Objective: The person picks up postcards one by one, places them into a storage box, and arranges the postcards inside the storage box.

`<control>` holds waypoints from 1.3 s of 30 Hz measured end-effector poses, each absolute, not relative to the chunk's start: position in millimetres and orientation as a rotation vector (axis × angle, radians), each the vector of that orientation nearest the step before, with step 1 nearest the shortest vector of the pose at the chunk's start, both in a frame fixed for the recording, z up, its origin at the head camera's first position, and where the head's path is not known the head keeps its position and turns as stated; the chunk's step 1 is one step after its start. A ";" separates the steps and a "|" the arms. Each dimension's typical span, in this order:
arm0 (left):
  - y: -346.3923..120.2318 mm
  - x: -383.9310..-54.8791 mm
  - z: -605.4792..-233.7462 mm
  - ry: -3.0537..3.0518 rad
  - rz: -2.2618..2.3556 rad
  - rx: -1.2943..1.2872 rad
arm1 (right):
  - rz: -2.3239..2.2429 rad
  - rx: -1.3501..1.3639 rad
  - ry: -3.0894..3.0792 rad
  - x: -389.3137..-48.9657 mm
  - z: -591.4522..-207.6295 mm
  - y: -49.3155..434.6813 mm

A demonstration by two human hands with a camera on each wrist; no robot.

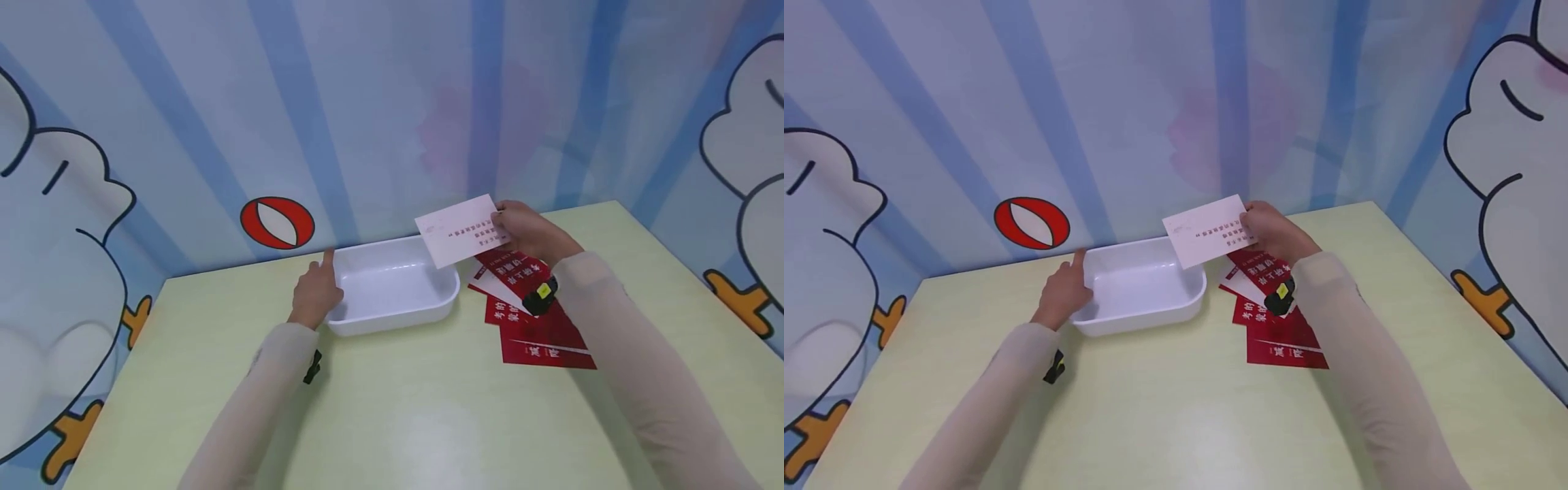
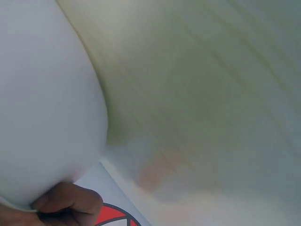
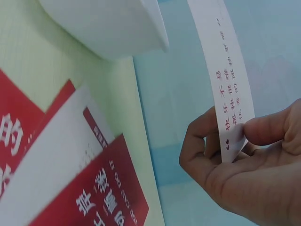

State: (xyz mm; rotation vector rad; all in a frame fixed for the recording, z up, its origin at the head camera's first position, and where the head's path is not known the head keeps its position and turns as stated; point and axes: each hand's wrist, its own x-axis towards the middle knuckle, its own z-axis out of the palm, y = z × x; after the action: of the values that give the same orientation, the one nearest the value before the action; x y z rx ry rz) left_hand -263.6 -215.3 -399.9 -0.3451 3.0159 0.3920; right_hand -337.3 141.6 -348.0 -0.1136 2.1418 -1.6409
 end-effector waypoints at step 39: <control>-213.3 -267.3 -387.8 3.026 0.362 -0.383 | -1.690 -0.208 1.974 -338.7 -344.5 88.1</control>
State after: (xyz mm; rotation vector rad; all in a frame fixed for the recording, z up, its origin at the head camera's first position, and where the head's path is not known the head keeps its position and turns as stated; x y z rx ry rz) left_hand -267.3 -213.3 -387.8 -0.3825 3.0255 0.3625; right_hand -338.7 88.1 -344.5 -0.2077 1.9736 -1.6899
